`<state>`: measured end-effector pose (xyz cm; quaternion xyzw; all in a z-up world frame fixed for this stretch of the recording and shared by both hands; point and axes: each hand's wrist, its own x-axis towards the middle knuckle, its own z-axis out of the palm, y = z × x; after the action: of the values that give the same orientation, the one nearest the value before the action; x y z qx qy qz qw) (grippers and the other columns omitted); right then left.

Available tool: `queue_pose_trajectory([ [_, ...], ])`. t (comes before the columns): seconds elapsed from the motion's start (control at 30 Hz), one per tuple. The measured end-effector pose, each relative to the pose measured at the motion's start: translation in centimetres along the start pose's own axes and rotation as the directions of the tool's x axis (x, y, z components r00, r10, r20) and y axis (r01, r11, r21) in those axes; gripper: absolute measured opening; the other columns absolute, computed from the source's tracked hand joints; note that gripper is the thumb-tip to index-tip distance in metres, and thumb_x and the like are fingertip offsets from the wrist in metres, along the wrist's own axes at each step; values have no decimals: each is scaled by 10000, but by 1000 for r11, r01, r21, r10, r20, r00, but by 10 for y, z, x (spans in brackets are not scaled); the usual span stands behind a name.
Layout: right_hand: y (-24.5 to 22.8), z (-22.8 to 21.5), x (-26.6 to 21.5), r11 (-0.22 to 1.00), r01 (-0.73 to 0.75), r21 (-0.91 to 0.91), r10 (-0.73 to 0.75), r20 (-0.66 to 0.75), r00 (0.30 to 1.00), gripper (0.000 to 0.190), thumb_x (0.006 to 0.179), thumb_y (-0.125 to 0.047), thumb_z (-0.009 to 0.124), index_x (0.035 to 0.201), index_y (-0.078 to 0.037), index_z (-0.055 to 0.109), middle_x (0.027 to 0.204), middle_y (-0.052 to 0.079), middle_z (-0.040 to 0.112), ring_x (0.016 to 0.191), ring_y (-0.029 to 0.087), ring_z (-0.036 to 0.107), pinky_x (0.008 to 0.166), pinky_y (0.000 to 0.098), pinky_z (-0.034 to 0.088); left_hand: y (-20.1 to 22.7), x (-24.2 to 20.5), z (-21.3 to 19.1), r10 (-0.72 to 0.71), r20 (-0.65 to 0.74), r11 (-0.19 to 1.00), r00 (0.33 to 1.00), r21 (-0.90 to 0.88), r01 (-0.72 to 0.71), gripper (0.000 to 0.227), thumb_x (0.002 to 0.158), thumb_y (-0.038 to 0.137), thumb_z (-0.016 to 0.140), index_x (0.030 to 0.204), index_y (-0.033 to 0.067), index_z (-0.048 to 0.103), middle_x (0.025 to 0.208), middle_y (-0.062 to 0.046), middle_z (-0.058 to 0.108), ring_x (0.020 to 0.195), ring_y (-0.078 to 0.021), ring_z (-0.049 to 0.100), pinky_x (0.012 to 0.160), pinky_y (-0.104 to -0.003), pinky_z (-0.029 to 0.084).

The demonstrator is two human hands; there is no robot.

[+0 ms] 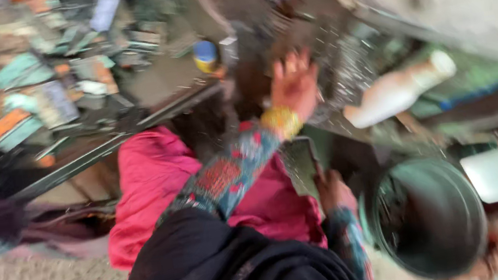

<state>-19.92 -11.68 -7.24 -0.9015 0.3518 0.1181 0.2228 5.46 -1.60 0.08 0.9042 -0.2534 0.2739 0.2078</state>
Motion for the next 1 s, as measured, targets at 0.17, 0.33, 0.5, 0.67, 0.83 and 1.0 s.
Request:
queue_pose_trajectory([
  [0.17,-35,-80,-39,902,430,34,-343,-547,764,345,1004,-360,654,1253,-122,665,1159,165,724,993,423,694,818,519,538,-54,-103,-88,-272,133,936,953,-195,294,537,739,250,769,1247,124,648,1354,-131,621,1333,-325,533,1099,-533,391],
  [0.33,-70,-121,-43,873,487,-29,-426,-532,732,284,1045,-343,634,1226,-132,695,1112,136,736,966,378,703,820,496,548,-158,-105,-127,-496,-27,821,868,311,478,614,738,237,736,1303,60,576,1372,-212,588,1278,-418,510,1039,-610,349],
  [0.5,-92,-133,-52,927,347,-144,-374,-448,812,292,1036,-368,618,1213,-147,689,1090,135,747,924,385,708,802,508,544,-246,-36,-79,-570,60,807,819,228,545,522,769,231,722,1249,69,595,1299,-199,604,1241,-406,526,1002,-579,373],
  [0.67,-94,-133,-49,934,324,-150,-357,-428,830,303,1020,-386,593,1212,-173,692,1067,147,741,931,395,704,791,525,538,-275,-17,4,-588,71,791,806,258,555,453,800,213,701,1229,91,624,1226,-182,637,1177,-387,566,959,-549,412],
  [0.83,-91,-129,-46,934,317,-164,-356,-394,847,302,1037,-391,580,1209,-168,688,1075,136,747,948,385,710,803,520,541,-300,-52,26,-601,68,785,796,235,573,389,831,195,679,1210,114,653,1152,-165,670,1113,-368,606,916,-518,450],
  [1.0,-85,-128,-50,912,384,-142,-406,-430,806,287,1020,-373,592,1192,-167,692,1138,118,744,982,379,708,814,510,546,-308,-102,-19,-588,34,796,808,202,571,332,861,177,658,1190,136,681,1079,-148,703,1049,-349,646,872,-487,489],
])
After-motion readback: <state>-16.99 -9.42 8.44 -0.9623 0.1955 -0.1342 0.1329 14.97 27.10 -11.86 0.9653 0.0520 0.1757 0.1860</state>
